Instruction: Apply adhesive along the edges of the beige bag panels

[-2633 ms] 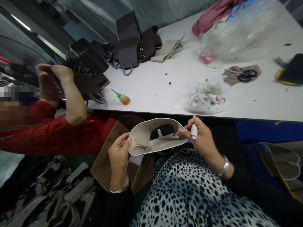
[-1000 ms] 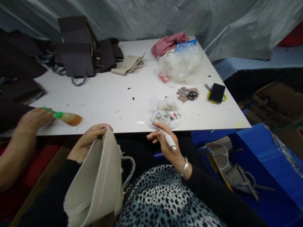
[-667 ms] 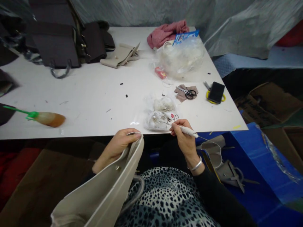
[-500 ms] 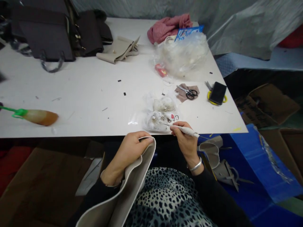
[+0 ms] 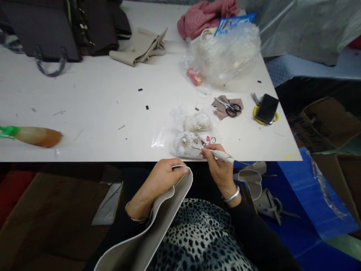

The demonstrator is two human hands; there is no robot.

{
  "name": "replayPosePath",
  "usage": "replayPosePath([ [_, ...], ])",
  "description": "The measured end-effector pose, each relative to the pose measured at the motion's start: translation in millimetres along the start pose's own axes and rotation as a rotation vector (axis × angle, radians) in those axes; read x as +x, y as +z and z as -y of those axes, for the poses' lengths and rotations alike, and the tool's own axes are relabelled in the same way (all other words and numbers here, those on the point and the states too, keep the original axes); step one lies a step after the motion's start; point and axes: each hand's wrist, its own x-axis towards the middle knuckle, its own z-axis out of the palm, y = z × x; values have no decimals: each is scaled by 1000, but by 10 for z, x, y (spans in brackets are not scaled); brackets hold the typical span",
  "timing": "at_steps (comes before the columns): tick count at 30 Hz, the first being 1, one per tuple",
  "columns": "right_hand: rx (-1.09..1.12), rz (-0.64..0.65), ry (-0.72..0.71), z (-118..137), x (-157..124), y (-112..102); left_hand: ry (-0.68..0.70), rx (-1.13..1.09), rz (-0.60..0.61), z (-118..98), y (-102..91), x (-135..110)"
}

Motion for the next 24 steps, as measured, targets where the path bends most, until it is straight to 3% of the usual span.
replayPosePath([
  [5,-58,55,-44,17,17,3,-19,6,30,-22,2,-15],
  [11,114,-56,40,59,-35,-58,-36,18,44,-46,-21,-51],
  [16,420,97,265,124,-119,-101,-27,20,50,-65,13,-51],
  [24,467,186,331,52,-205,-95,-22,34,68,-71,82,-64],
])
